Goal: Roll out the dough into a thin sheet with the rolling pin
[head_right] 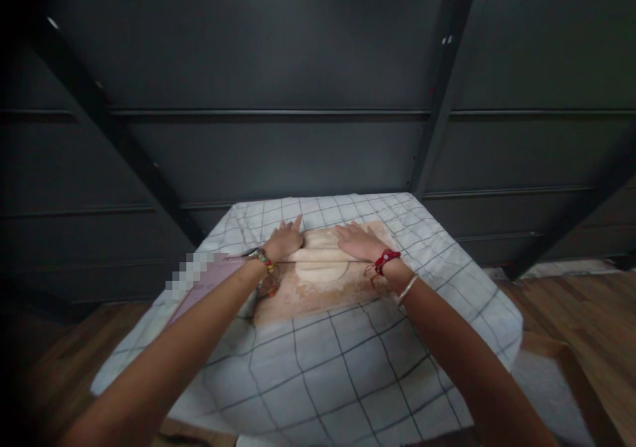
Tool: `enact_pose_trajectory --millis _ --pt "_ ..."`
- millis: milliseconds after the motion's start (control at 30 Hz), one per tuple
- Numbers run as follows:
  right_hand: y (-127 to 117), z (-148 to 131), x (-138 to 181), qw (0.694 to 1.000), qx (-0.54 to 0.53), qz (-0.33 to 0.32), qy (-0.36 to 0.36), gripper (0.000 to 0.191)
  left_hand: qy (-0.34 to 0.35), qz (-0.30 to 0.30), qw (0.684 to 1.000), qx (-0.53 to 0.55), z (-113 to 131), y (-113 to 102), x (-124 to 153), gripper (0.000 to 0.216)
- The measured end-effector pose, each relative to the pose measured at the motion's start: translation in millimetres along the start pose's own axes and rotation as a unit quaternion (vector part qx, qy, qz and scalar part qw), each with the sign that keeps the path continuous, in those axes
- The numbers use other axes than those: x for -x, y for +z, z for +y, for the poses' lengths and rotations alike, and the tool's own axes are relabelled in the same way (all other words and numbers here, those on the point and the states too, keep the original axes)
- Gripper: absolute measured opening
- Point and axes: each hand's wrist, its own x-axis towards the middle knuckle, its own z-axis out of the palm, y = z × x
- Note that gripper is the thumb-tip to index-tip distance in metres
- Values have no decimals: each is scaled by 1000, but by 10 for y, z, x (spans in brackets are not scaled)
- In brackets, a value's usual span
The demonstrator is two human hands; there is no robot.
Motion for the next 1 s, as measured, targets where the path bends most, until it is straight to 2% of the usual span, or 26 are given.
enact_pose_trajectory --millis 100,200,300,433,500,600,667,833,1000 --pt "14 -89 177 1000 1 -8 -8 52 49 -43 998 -12 -44 30 21 64" --pt "41 -160 302 999 17 20 -40 55 79 -87 993 -27 -96 18 62 66" --pt "47 -137 228 997 15 28 -65 56 90 -111 990 -14 -143 19 26 66" --pt "17 -39 -71 999 -18 -14 -31 54 43 -107 993 0 -160 72 -96 67" --pt "11 -35 -111 999 -19 -15 -27 53 27 -102 994 -5 -140 79 -80 66" --pt "15 -90 39 997 7 15 -74 53 50 -93 994 -11 -101 52 33 64" --pt "9 -126 164 997 17 30 -72 52 52 -97 994 -13 -91 41 69 64" --pt "-71 -149 250 999 -7 15 -49 50 -21 -104 994 -4 -109 72 -15 62" --pt "-20 -131 192 998 1 23 -64 52 37 -107 993 -23 -64 17 100 64"
